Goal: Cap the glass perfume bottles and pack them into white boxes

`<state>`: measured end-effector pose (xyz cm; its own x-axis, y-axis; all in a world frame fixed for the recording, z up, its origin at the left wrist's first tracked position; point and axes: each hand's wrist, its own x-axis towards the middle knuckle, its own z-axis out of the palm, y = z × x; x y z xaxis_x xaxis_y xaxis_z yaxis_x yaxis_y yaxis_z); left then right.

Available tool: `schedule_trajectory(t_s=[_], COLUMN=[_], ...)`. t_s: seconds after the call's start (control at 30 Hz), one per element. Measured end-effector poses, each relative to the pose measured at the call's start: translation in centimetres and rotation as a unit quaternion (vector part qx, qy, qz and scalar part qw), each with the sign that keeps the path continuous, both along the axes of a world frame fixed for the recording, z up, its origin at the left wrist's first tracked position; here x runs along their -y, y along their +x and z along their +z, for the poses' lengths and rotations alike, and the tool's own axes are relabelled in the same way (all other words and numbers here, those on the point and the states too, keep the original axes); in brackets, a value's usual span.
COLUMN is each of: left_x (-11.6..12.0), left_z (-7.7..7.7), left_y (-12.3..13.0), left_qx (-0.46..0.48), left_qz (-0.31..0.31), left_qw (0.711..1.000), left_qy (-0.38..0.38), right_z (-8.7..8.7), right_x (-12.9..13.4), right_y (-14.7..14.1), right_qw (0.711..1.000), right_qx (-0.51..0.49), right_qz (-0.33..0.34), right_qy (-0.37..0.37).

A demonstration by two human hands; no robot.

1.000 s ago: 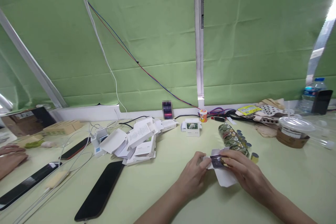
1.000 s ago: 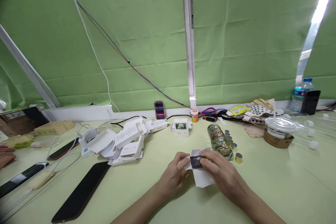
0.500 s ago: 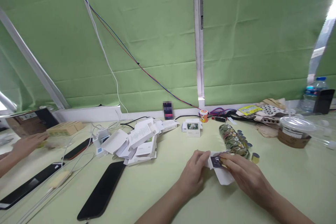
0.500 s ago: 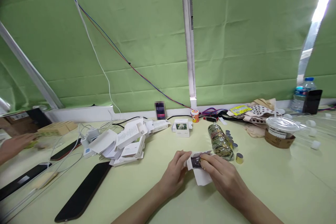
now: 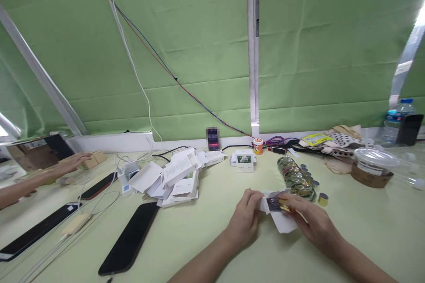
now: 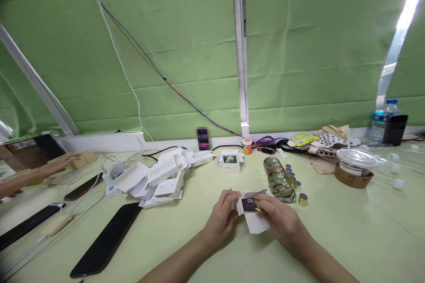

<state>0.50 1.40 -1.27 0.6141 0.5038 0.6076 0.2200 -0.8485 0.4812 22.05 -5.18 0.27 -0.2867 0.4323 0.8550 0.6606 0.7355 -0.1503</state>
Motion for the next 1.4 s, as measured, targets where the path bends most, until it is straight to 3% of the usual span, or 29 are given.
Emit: schedule_trajectory(t_s=[0.33, 1.03, 1.4], left_x=[0.18, 0.05, 0.32], left_z=[0.17, -0.32, 0.29], left_y=[0.1, 0.26, 0.31], left_qx=[0.011, 0.024, 0.038], left_qz=[0.007, 0.008, 0.024], left_qw=[1.0, 1.0, 0.998], left_qy=[-0.009, -0.01, -0.049], right_z=[0.73, 0.46, 0.4], right_x=[0.5, -0.31, -0.35], right_y=[-0.47, -0.64, -0.72], right_qw=[1.0, 0.998, 0.997], right_qx=[-0.008, -0.028, 0.008], right_qz=[-0.003, -0.014, -0.031], right_qy=[-0.028, -0.063, -0.07])
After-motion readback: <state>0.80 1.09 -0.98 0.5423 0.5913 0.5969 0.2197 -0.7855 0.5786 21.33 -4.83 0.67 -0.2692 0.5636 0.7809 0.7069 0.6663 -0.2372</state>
